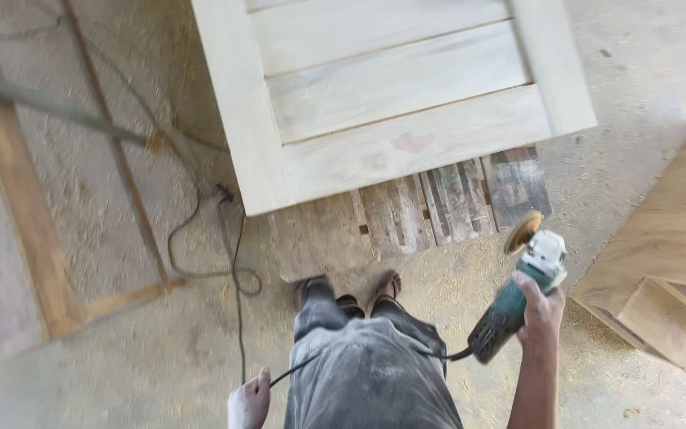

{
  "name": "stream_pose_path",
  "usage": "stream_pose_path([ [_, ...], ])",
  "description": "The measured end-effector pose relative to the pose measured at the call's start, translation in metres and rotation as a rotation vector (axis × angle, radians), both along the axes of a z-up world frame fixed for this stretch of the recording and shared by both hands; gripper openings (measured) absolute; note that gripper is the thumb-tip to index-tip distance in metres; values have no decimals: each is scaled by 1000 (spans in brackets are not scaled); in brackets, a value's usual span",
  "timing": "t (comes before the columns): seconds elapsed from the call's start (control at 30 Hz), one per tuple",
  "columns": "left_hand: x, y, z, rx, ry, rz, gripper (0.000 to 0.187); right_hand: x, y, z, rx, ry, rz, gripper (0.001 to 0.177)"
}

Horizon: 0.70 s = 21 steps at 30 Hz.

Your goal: The person uses a handheld orbital sander to smooth the surface of a large wooden panel. They move the sander systematically across the slats and frame, briefly pausing to adjust the sanding disc before continuing.

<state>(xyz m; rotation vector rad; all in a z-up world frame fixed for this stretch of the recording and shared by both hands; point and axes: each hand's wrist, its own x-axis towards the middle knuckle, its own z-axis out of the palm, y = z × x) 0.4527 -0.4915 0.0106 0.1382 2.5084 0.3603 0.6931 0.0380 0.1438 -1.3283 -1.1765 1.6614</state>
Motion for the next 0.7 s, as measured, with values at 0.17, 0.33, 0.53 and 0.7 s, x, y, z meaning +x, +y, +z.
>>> stream_pose_path([
  [0.17,48,81,31,26,-119,169,41,-31,92,-34,144,-303,203,59],
  [0.33,-13,211,60,247,-30,279,40,-128,138,-36,224,-826,507,75],
  [0.53,-118,444,48,1007,-499,483,42,-299,139,-35,459,-727,733,65],
  [0.7,-204,545,29,975,-584,702,56,-435,135,-87,326,-778,985,61],
])
